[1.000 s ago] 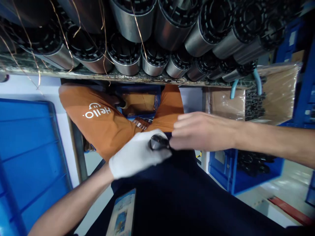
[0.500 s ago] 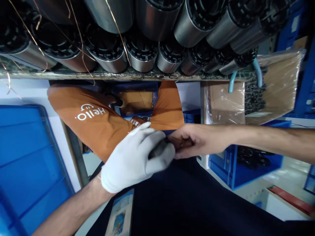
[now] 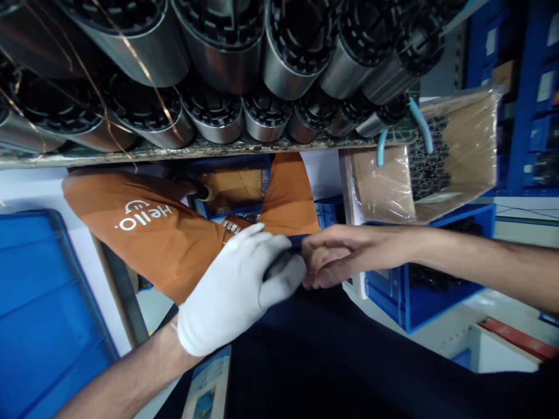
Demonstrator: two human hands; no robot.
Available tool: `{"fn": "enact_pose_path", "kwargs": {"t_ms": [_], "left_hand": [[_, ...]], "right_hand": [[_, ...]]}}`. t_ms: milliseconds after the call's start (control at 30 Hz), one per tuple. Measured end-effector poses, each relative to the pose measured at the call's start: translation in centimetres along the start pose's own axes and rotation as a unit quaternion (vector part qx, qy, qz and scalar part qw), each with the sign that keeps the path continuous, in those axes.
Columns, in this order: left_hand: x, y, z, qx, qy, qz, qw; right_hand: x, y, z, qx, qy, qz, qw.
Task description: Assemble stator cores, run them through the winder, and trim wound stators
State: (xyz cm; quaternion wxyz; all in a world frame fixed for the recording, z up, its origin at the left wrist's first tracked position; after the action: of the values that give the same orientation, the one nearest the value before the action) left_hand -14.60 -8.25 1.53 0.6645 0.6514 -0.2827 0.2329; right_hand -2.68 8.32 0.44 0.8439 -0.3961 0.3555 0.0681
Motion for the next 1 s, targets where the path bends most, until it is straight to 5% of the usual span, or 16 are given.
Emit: {"fn": "enact_pose_path", "kwargs": {"t_ms": [133, 233, 367, 467, 600, 633, 733, 800, 1000], "left_hand": [[1.6, -0.2, -0.2, 0.035, -0.12, -0.114, 0.986], [1.1, -1.3, -0.1, 0.012, -0.077, -0.082, 0.994], [-1.3, -2.4, 0.7, 0.0, 0.113, 0.153, 0.982], [-2.5, -2.7, 1.7, -0.007, 0.185, 0.253, 0.95], [-3.9, -2.7, 2.5, 0.001, 0.24, 0.278, 0.93], [-4.1, -2.7, 2.5, 0.002, 0.244, 0.282, 0.928], [-4.0, -2.1, 2.5, 0.017, 0.237, 0.286, 0.928], [-3.8, -1.0, 2.6, 0.041, 0.235, 0.276, 0.931], [-3.1, 3.2, 4.3, 0.164, 0.254, 0.193, 0.934]], "right_hand": [[3.3, -0.9, -1.7, 0.009, 0.068, -0.088, 0.994], [2.5, -1.1, -1.1, 0.109, 0.08, 0.119, 0.984], [-2.1, -1.9, 2.5, 0.241, 0.056, 0.503, 0.828], [-5.0, -0.2, 7.4, 0.373, 0.061, 0.551, 0.744], [-6.8, 5.3, 14.6, 0.624, -0.022, 0.584, 0.518], [-6.7, 6.9, 15.6, 0.643, -0.06, 0.585, 0.49], [-5.9, 11.0, 16.9, 0.649, -0.133, 0.572, 0.483], [-5.3, 12.0, 17.1, 0.656, -0.126, 0.564, 0.486], [-2.3, 8.7, 18.0, 0.699, 0.011, 0.516, 0.496]]}}
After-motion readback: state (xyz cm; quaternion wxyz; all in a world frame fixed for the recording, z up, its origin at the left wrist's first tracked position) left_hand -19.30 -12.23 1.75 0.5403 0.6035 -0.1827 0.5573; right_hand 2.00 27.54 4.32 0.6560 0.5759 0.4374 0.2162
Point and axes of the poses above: each hand's wrist, its own z-axis away from the middle knuckle, its own y-axis out of the back of the hand, x = y × z, the point moved 5 cm from there along -z, towards the middle knuckle, and after that the axes turned 15 degrees about -x, right-handed, at the moved point
